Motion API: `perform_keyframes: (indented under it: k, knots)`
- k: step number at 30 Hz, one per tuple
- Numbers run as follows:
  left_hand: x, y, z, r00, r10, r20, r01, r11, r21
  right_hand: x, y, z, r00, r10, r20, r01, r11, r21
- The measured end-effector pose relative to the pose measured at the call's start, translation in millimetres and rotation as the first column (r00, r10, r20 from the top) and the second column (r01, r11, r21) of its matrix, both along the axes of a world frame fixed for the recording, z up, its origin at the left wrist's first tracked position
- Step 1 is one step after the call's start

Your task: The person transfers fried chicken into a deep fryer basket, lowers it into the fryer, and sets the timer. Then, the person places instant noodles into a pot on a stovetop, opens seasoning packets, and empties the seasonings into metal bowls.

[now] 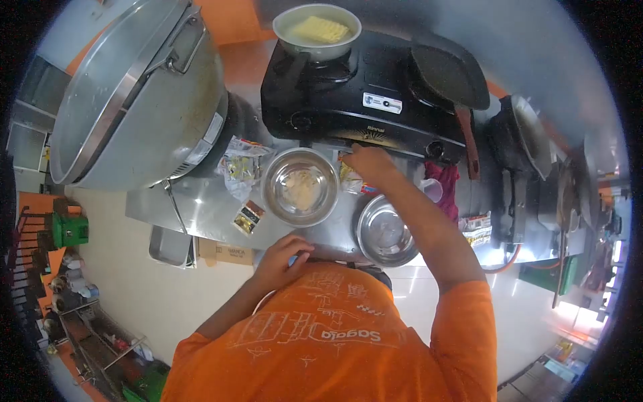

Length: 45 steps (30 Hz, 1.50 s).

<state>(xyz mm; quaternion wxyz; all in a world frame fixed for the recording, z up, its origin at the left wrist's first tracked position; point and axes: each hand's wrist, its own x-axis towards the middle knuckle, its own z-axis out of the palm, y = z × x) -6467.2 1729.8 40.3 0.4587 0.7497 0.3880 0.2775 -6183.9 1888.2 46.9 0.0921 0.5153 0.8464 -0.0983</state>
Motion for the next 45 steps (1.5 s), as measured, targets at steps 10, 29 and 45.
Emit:
perform_keyframes:
  k: [10,29,45]
  knots:
    - [7,-1,3,0.999,0.005,0.044,-0.004,1.0,-0.021,4,5,5,0.989,0.137,0.048,-0.135,0.99,-0.045]
    - [107,108,21,0.963,0.158,-0.217,-0.021,0.85,0.526,17,-8,-12,0.846,-0.119,-0.52,0.135,0.991,-0.008]
    - [145,174,-12,0.895,0.06,-0.442,0.087,0.949,0.305,33,-1,-26,0.892,-0.28,-0.356,0.294,0.956,-0.017]
